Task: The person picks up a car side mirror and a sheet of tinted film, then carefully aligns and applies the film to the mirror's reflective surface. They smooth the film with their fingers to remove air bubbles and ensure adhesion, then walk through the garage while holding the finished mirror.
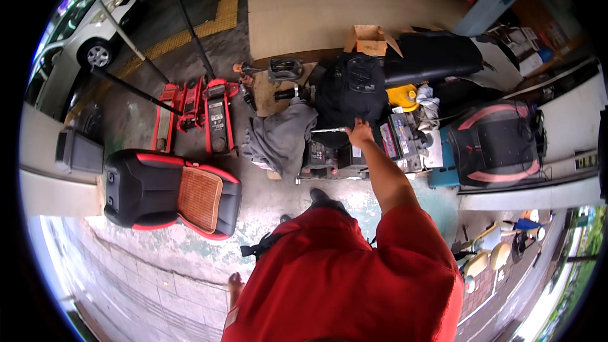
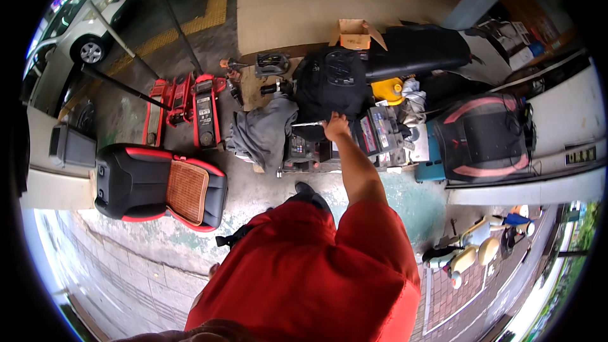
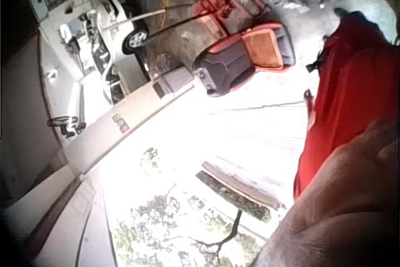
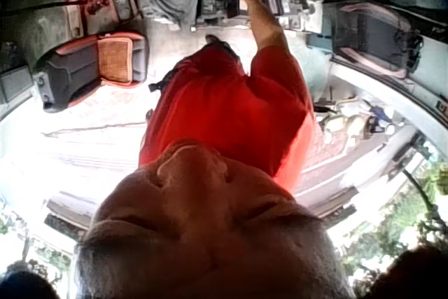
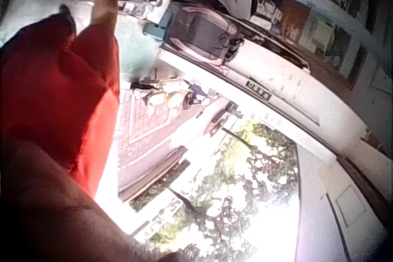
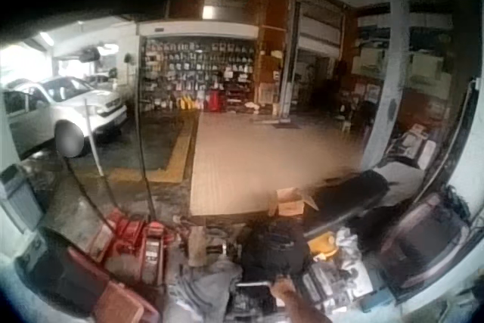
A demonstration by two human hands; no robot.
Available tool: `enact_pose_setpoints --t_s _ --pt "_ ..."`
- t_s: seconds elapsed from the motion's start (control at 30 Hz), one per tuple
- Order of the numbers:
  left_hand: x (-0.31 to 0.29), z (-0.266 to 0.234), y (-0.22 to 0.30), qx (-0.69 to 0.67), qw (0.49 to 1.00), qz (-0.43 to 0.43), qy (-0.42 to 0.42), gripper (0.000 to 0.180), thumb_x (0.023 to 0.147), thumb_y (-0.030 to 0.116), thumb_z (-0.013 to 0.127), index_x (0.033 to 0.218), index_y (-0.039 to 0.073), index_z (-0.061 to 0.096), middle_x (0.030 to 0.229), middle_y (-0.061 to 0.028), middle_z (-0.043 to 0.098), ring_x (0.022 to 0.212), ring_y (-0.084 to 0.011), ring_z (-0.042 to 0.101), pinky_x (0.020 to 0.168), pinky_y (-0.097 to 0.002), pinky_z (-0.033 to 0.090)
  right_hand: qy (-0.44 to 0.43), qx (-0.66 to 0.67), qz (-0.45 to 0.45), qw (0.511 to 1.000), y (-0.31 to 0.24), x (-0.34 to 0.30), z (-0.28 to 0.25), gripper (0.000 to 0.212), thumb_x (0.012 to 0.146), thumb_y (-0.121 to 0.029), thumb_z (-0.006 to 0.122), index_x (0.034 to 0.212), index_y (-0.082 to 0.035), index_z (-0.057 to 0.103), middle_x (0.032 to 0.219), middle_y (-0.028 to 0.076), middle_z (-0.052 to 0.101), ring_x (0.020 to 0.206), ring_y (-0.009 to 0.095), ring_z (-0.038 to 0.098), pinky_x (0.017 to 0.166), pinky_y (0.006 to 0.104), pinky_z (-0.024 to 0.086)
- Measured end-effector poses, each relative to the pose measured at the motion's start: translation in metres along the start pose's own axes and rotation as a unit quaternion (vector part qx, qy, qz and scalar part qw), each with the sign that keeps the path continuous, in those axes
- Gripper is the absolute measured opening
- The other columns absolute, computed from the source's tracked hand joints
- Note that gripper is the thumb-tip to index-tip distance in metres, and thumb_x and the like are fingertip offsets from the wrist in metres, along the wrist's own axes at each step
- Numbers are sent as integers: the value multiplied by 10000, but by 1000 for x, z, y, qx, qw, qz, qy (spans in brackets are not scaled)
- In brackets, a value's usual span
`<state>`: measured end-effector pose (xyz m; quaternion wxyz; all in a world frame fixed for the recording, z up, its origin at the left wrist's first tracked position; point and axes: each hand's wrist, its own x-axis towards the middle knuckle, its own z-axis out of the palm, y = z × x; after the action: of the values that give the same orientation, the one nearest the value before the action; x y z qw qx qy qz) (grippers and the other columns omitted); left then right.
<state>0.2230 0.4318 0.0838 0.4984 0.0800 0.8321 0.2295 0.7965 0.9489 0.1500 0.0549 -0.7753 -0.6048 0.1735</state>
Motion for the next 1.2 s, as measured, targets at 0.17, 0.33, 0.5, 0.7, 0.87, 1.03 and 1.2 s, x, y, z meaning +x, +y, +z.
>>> enact_pose_setpoints --t_s 0.17,0.33,0.5,0.7,0.87,1.03,1.2 --pt "-57 80 -38 91 996 15 -9 513 948 393 599 1347 89 492 946 -101 624 761 -214 588 542 -394 500 -3 -26 7 1000 -34 63 -55 693 884 -377 635 1433 -82 333 1422 230 369 1312 437 383 1050 492 399" --pt "-97 142 -33 73 997 6 14 499 946 391 602 1318 71 511 958 -122 639 781 -230 608 582 -391 507 56 -106 -45 992 -36 113 -61 703 880 -324 640 1452 -103 295 1474 210 305 1380 417 296 1052 536 379" --pt "-125 177 -13 43 998 -5 34 487 943 389 606 1289 54 531 971 -143 653 801 -246 627 622 -389 514 90 -216 -108 966 -15 157 -48 657 899 -248 598 1460 -102 290 1525 221 250 1387 410 301 1058 514 374" --pt "-129 191 -5 68 997 8 35 476 940 386 609 1255 33 555 986 -168 670 826 -266 651 670 -385 522 42 -209 -138 967 -10 163 -63 433 962 -132 396 1390 -67 389 1440 239 396 1299 407 434 990 520 447" --pt "-104 184 -13 149 987 55 31 470 937 384 612 1226 15 574 998 -190 684 846 -282 671 710 -382 529 129 -19 -170 977 0 153 -77 418 922 -77 462 1334 -13 429 1297 256 532 1165 418 548 919 442 501" --pt "-87 180 59 96 972 210 41 389 950 352 598 1197 52 597 796 -101 658 649 -157 585 558 -331 482 137 225 -28 964 3 101 -117 328 900 18 470 1212 -33 559 1182 189 630 1054 390 621 891 430 518" --pt "-109 214 199 -176 968 175 -41 441 970 268 560 1338 30 504 1022 -79 620 801 -136 581 651 -283 484 -279 758 -11 590 -10 49 -124 275 945 -51 520 1215 -71 571 1168 75 637 1048 237 633 899 438 530"
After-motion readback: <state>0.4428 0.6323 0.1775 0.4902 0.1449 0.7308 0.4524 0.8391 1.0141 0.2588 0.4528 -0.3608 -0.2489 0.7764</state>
